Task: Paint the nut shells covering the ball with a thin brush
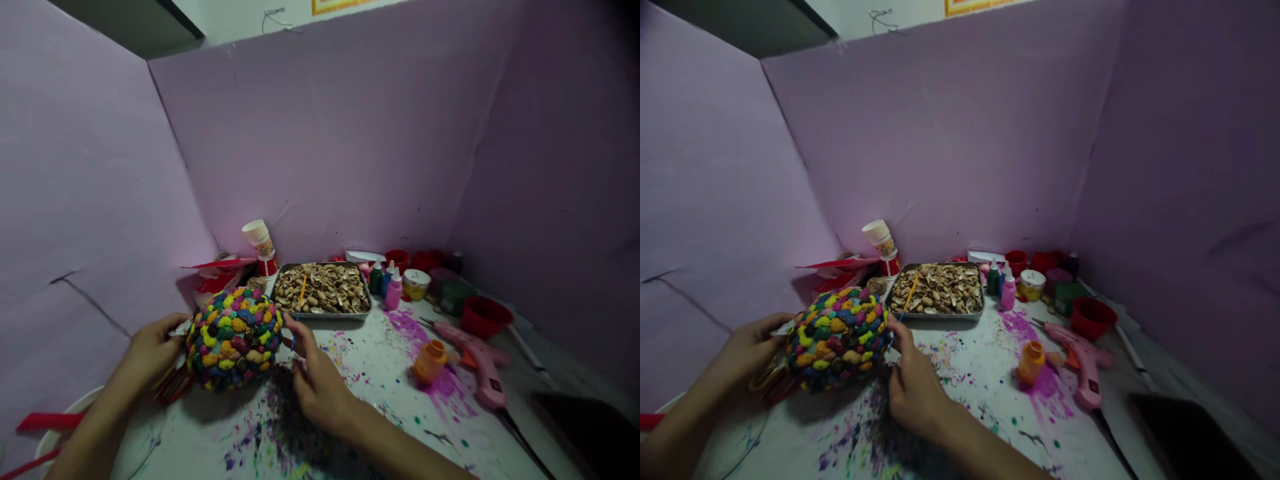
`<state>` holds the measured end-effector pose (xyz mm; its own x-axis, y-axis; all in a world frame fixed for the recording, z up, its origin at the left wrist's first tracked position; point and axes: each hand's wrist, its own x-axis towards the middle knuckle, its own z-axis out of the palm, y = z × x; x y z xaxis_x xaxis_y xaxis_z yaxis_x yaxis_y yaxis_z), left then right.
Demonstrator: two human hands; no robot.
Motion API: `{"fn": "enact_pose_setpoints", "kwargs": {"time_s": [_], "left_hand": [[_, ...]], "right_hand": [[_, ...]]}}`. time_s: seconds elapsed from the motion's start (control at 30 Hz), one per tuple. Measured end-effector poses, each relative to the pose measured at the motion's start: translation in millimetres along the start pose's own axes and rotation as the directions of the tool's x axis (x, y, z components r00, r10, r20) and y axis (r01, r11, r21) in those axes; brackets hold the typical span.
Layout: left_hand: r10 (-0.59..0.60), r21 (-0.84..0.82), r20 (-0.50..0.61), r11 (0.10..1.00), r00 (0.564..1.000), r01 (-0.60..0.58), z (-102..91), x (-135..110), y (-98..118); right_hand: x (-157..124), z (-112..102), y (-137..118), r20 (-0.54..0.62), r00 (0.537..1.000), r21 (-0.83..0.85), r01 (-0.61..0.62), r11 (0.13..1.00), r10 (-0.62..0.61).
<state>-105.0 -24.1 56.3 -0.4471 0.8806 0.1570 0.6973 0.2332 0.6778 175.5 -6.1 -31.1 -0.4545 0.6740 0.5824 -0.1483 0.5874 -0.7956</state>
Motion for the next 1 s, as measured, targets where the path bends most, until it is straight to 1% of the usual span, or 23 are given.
{"fn": "enact_pose_setpoints", "kwargs": {"time_s": [0.13,0.23,0.33,0.43,0.53,0.6,0.67,0.77,0.87,0.93,1.0], "left_hand": [[-0.046,-0.095,0.013,0.994,0.999,0.047,1.2,-3.9,7.1],[-0.094,-0.187,0.026,0.978,0.995,0.097,2.5,-7.8,12.5],[-0.119,-0.243,0.053,0.962,0.991,0.128,5.2,-11.7,18.4],[-0.143,-0.285,0.085,0.945,0.986,0.161,8.0,-15.3,24.9],[-0.178,-0.348,0.179,0.908,0.968,0.232,9.0,-17.8,29.7],[-0.161,-0.393,0.264,0.883,0.951,0.258,8.9,-18.6,30.8],[-0.123,-0.412,0.309,0.877,0.943,0.249,8.6,-18.8,30.4],[-0.096,-0.413,0.309,0.883,0.946,0.224,8.6,-18.7,29.6],[-0.071,-0.409,0.282,0.893,0.957,0.187,9.6,-18.8,30.7],[-0.058,-0.399,0.258,0.902,0.964,0.161,10.9,-19.0,32.4],[-0.049,-0.385,0.239,0.912,0.970,0.141,12.6,-19.2,34.2]], "right_hand": [[0.2,2.3,-0.4,0.007,1.000,0.094,0.013,0.996,-0.014],[0.5,1.8,-3.4,-0.005,1.000,0.184,-0.027,0.983,0.029],[1.0,-0.8,-11.4,-0.015,0.998,0.210,-0.055,0.976,0.059],[1.1,-5.7,-24.3,-0.042,0.999,0.147,-0.029,0.989,0.035],[-0.6,-12.2,-36.8,-0.072,0.997,-0.007,-0.023,1.000,0.023],[-3.3,-16.6,-42.3,-0.074,0.996,-0.089,-0.046,0.995,0.040],[-6.6,-20.3,-45.0,-0.056,0.997,-0.128,-0.065,0.990,0.058],[-10.4,-24.1,-46.2,-0.028,0.997,-0.176,-0.070,0.982,0.066],[-9.9,-28.9,-48.9,-0.051,0.996,-0.216,-0.082,0.973,0.072],[-7.1,-35.6,-55.1,-0.109,0.992,-0.245,-0.089,0.965,0.064],[-3.8,-46.2,-66.9,-0.203,0.979,-0.275,-0.091,0.957,0.035]]}}
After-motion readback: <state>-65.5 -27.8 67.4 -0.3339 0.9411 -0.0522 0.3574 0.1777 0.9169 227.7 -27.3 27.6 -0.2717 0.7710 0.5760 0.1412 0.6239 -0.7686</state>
